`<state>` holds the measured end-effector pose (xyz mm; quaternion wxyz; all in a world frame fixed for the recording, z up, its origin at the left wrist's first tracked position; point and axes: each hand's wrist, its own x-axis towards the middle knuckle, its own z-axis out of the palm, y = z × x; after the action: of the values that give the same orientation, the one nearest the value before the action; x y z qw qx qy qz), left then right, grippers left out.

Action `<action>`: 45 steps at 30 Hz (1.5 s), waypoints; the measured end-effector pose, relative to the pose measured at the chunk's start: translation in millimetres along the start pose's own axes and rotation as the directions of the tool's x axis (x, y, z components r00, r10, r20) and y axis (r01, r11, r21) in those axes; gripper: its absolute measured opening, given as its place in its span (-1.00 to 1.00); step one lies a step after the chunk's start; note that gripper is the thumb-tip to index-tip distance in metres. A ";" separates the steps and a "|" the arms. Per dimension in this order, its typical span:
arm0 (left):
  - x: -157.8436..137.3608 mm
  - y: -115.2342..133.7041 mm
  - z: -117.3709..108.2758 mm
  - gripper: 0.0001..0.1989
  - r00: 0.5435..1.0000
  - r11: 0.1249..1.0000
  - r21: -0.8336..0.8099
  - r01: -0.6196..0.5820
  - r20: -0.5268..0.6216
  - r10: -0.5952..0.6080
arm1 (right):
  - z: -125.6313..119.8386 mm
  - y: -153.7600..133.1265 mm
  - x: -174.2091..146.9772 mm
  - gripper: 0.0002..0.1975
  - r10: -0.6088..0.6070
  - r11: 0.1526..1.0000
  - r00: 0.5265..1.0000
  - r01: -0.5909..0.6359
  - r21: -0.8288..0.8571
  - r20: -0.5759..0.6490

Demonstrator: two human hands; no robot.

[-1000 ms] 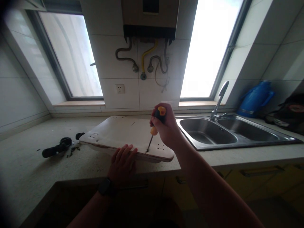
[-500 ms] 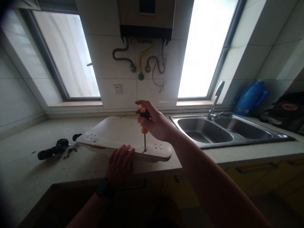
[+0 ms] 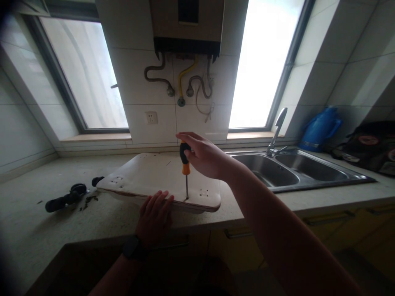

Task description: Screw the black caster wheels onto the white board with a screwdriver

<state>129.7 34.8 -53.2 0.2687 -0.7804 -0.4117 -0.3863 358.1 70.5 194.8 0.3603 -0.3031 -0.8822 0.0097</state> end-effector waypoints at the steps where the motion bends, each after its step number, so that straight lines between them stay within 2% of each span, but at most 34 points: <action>1: -0.2 -0.1 0.0 -0.46 1.000 1.000 -0.001 0.002 0.001 -0.002 | -2.3 2.0 0.5 -0.48 -0.026 0.999 0.999 0.025 0.021 0.027; 4: -1.3 -0.2 1.2 -0.45 1.000 1.000 -0.008 0.010 0.007 -0.010 | -7.3 3.7 3.6 -0.53 -0.034 0.999 0.997 0.032 0.027 0.068; 7: -2.4 -0.4 3.8 -0.46 1.000 0.999 -0.026 0.022 -0.004 -0.023 | -9.1 -2.1 7.8 -0.67 0.001 0.991 0.999 0.006 -0.135 0.054; 9: -2.9 -0.7 5.4 -0.46 0.999 0.998 -0.044 0.034 -0.009 -0.035 | -10.1 -7.4 10.2 -0.67 0.026 0.967 0.998 -0.012 -0.256 0.049; 11: -3.4 -1.2 6.5 -0.46 0.999 0.997 -0.059 0.042 -0.010 -0.042 | -13.1 -11.7 12.1 -0.68 0.044 0.952 0.997 -0.021 -0.306 0.068; 16: -3.9 -2.8 7.5 -0.45 0.999 0.996 -0.083 0.041 -0.010 -0.042 | -30.5 -12.7 16.9 -0.53 0.071 0.980 0.965 -0.020 -0.200 0.254; 18: -3.7 -3.3 7.5 -0.45 0.999 0.995 -0.089 0.041 -0.021 -0.043 | -36.5 -9.2 19.6 -0.52 0.081 0.981 0.952 -0.024 -0.194 0.294; 23: -1.7 -4.1 7.7 -0.48 0.999 0.995 -0.091 0.035 -0.034 -0.038 | -36.7 -3.0 25.3 -0.75 0.072 0.965 0.963 -0.001 -0.263 0.261; 28: 2.3 -2.1 3.7 -0.50 0.998 0.996 -0.066 0.053 -0.025 -0.055 | -35.6 -6.6 24.0 -0.60 0.102 0.938 0.959 -0.004 -0.346 0.266; 33: 5.1 0.9 0.2 -0.53 0.999 0.998 -0.042 0.049 -0.016 -0.049 | -48.7 4.8 17.3 -0.40 0.058 0.982 0.918 0.017 -0.186 0.392; 37: 4.7 0.5 5.2 -0.55 0.997 0.999 -0.040 0.033 -0.064 -0.036 | -53.1 15.8 20.6 -0.58 0.018 0.991 0.916 0.036 -0.126 0.401; 40: 2.8 -0.7 8.9 -0.55 0.998 0.999 -0.021 0.028 -0.058 -0.030 | -50.8 16.9 24.1 -0.77 0.040 0.991 0.918 0.013 -0.131 0.395; 45: -1.4 -1.1 10.4 -0.53 1.000 1.000 -0.004 0.015 -0.025 -0.015 | -44.6 18.2 21.3 -0.65 0.090 0.967 0.933 0.002 -0.255 0.349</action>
<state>132.2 42.4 -60.1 0.2693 -0.7729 -0.4135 -0.3989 384.4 87.9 236.9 0.1523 -0.3592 -0.9200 -0.0387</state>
